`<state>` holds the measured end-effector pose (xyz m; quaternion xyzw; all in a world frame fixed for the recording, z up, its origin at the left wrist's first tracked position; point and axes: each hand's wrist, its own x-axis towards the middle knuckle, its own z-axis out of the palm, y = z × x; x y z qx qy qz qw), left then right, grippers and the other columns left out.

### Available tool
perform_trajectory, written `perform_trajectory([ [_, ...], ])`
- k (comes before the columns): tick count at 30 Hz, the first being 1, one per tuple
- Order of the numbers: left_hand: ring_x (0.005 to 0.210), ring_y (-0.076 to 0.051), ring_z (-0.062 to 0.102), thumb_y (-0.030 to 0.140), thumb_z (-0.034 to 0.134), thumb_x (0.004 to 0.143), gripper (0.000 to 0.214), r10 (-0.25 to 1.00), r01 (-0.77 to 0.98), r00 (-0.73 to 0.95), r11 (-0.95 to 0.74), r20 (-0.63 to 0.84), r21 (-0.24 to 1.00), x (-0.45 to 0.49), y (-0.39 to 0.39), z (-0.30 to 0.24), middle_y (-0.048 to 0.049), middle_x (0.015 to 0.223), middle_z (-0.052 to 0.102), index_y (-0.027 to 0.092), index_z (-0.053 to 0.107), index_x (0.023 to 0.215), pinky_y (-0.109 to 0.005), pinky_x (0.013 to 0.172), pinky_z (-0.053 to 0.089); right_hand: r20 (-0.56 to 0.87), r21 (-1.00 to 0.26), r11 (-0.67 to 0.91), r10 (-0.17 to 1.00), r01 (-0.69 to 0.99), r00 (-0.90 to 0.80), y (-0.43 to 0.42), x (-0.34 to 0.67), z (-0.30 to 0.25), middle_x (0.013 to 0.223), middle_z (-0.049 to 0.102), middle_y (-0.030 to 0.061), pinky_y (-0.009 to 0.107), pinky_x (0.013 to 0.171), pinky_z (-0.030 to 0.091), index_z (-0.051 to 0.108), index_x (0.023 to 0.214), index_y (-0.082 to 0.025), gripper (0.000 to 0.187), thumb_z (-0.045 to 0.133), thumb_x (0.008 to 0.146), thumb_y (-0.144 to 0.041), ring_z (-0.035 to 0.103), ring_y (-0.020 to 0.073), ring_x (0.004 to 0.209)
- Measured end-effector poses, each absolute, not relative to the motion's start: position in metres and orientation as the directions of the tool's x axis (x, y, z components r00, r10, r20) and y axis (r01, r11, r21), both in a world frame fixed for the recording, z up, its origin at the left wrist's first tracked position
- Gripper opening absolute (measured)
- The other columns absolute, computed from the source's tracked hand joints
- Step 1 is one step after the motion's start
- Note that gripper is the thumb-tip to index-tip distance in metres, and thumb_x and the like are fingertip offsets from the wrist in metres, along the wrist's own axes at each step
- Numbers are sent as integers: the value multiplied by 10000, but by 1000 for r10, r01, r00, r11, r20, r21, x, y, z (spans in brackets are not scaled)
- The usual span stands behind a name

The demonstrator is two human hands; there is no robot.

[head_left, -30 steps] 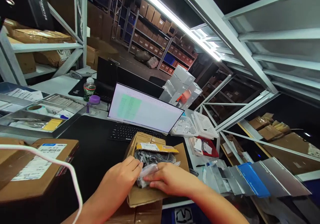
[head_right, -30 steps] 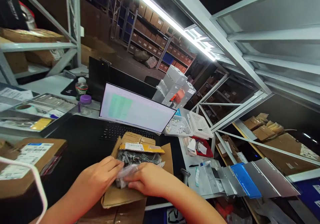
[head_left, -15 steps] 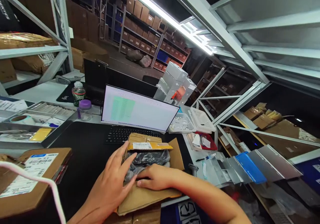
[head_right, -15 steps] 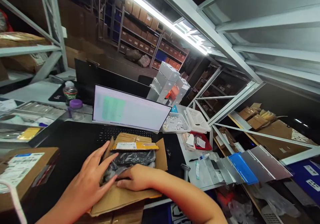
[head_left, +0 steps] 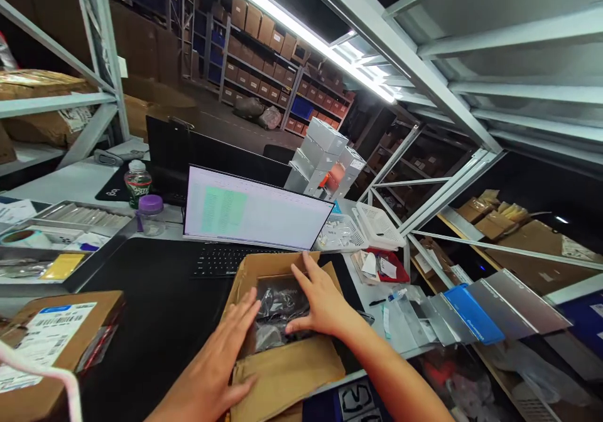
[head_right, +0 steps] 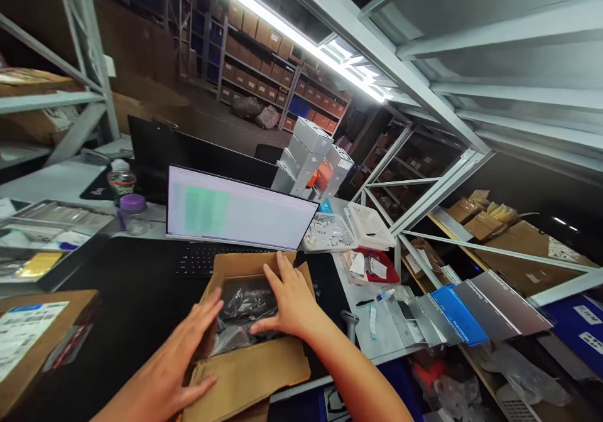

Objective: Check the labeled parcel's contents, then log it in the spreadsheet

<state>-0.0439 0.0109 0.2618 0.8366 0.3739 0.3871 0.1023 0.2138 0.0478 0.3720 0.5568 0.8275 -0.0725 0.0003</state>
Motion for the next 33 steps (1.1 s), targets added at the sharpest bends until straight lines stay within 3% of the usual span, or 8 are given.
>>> perform_trajectory([
  [4, 1385, -333, 590, 471, 899, 644, 1113, 599, 413, 661, -793, 451, 448, -49, 33, 266, -127, 1548, 567, 315, 370, 1611, -481, 1120, 546, -125, -109, 379, 912, 919, -391, 49, 202, 369, 1715, 94, 286, 690, 1243, 208, 310, 1642, -148, 1063, 725, 845, -715, 106, 443, 1595],
  [6, 1287, -304, 667, 596, 808, 747, 752, 585, 384, 698, -792, 412, 474, -50, 51, 277, -108, 1409, 692, 308, 629, 1418, -458, 1111, 541, 1, -114, 373, 927, 921, -375, 38, 200, 374, 1663, 352, 237, 677, 1258, 199, 414, 1597, -196, 774, 624, 972, -602, 323, 380, 1554],
  [8, 1153, -227, 723, 512, 578, 964, 342, 620, 399, 701, -750, 351, 528, -47, 66, 291, -70, 1209, 789, 300, 770, 1150, -377, 1060, 548, 235, -160, 298, 937, 941, -257, 20, 206, 379, 1582, 505, 177, 635, 1271, 230, 460, 1565, -233, 556, 504, 1054, -448, 459, 304, 1482],
  [12, 804, -191, 715, 405, 459, 1016, 429, 693, 468, 663, -678, 282, 566, -34, 80, 308, -32, 776, 763, 251, 730, 722, -302, 794, 560, 451, -454, 119, 885, 883, 113, -19, 240, 378, 1587, 479, 177, 560, 1204, 412, 410, 1588, -228, 565, 451, 1054, -408, 453, 286, 1482],
  [16, 917, -242, 737, 342, 598, 902, 197, 768, 602, 530, -640, 361, 477, -18, 81, 302, -70, 979, 779, 240, 707, 1030, -341, 800, 575, 129, -678, 197, 980, 708, -149, -43, 261, 375, 1627, 449, 115, 479, 1214, 407, 628, 1404, -283, 455, 605, 994, -480, 437, 264, 1500],
  [23, 950, -320, 761, 386, 644, 827, 966, 827, 780, 468, -553, 313, 294, -5, 92, 300, -202, 1299, 648, 132, 188, 1639, -378, 741, 601, 194, -751, 220, 975, 623, -109, -44, 245, 347, 1741, 178, 164, 487, 1223, 379, 598, 1447, -263, 876, 954, 665, -433, 420, 316, 1510],
  [28, 916, -283, 756, 451, 676, 827, 960, 814, 762, 479, -571, 328, 305, -9, 98, 296, -205, 1470, 499, 205, 225, 1639, -371, 731, 620, 101, -737, 156, 988, 657, -121, -34, 239, 354, 1380, 688, 84, 398, 1143, 462, 502, 1525, -284, 969, 955, 669, -324, 625, 246, 1313],
  [33, 1353, -392, 564, 569, 693, 851, 792, 715, 708, 371, -631, 593, 318, -12, 97, 279, -213, 1587, 377, 238, 452, 1529, -559, 1093, 534, -109, -521, 147, 965, 841, -237, 14, 242, 379, 1051, 799, 47, 308, 857, 520, 774, 1076, -251, 361, 824, 847, -525, 743, 242, 1010],
])
